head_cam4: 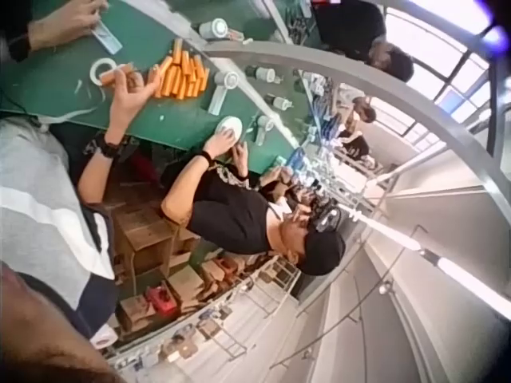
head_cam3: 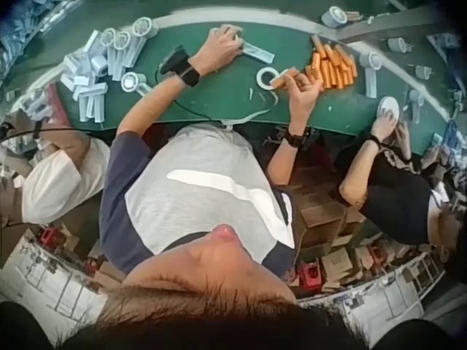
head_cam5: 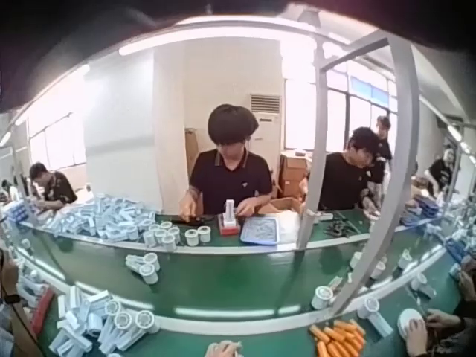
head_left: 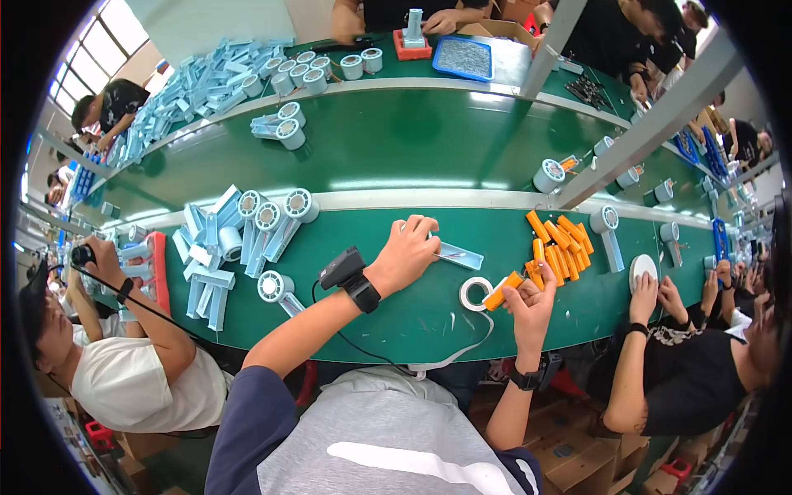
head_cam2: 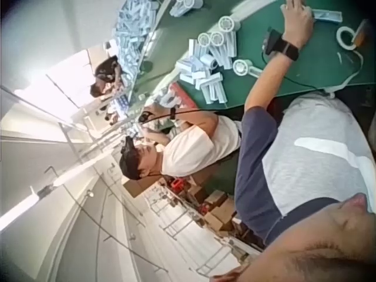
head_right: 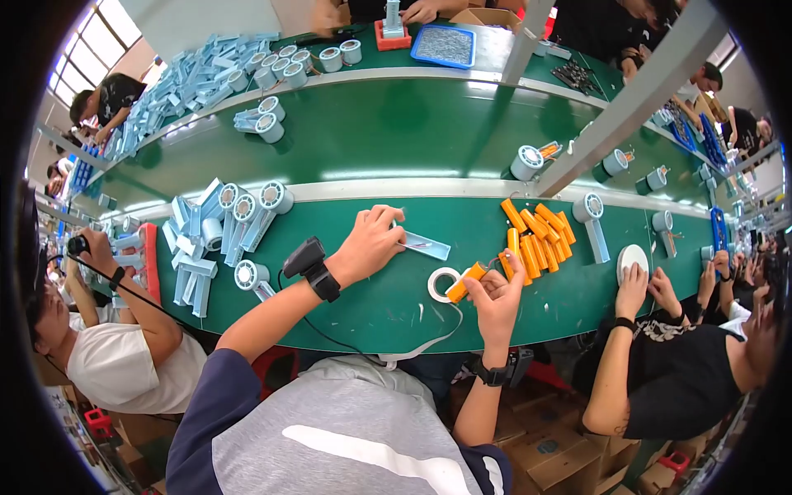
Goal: The person wraps tape around batteries by hand, places each battery into the handle of a fan casing, and sets the units aside.
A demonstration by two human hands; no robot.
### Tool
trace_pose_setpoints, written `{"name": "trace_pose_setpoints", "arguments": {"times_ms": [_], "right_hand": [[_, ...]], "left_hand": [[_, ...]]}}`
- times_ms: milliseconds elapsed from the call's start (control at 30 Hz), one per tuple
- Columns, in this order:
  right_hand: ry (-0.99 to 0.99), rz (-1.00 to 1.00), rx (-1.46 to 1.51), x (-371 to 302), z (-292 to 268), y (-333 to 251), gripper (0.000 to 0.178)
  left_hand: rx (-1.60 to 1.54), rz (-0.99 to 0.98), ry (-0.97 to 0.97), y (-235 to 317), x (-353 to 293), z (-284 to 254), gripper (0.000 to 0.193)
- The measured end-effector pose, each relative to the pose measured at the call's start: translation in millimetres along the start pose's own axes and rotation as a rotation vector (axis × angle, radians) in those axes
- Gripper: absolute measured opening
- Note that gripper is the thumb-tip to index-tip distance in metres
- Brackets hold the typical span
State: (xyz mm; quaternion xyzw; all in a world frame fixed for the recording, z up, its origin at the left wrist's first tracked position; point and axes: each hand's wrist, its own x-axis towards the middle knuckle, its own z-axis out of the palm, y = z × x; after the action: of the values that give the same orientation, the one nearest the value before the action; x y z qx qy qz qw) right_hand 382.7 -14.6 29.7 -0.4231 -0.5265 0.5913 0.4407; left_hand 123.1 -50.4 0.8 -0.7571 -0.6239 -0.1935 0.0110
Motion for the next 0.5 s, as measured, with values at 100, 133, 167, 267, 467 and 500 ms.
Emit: {"name": "trace_pose_setpoints", "arguments": {"times_ms": [100, 133, 167, 267, 467, 500], "right_hand": [[-0.041, -0.009, -0.013, 5.2, 11.4, -3.7, 0.076], [-0.058, -0.043, -0.024, 6.1, 17.0, -5.4, 0.073], [-0.078, -0.077, -0.033, 7.9, 22.3, -6.6, 0.071], [-0.179, -0.311, -0.364, 24.7, 21.6, 5.0, 0.057], [-0.175, -0.633, -0.624, 40.3, 21.2, 14.4, 0.036], [-0.183, -0.639, -0.646, 40.5, 18.1, 15.3, 0.036]], "left_hand": [[-0.124, -0.027, 0.034, -1.8, -4.2, 0.0, 0.017], [-0.179, -0.001, 0.051, -3.7, -4.5, -0.4, 0.017], [-0.232, 0.023, 0.067, -6.7, -5.0, -2.5, 0.017], [-0.329, 0.034, 0.101, -13.2, -5.0, -0.3, 0.017], [-0.296, -0.008, 0.175, -17.1, -5.4, 12.7, 0.017], [-0.300, -0.018, 0.179, -17.0, -5.4, 12.6, 0.017]]}}
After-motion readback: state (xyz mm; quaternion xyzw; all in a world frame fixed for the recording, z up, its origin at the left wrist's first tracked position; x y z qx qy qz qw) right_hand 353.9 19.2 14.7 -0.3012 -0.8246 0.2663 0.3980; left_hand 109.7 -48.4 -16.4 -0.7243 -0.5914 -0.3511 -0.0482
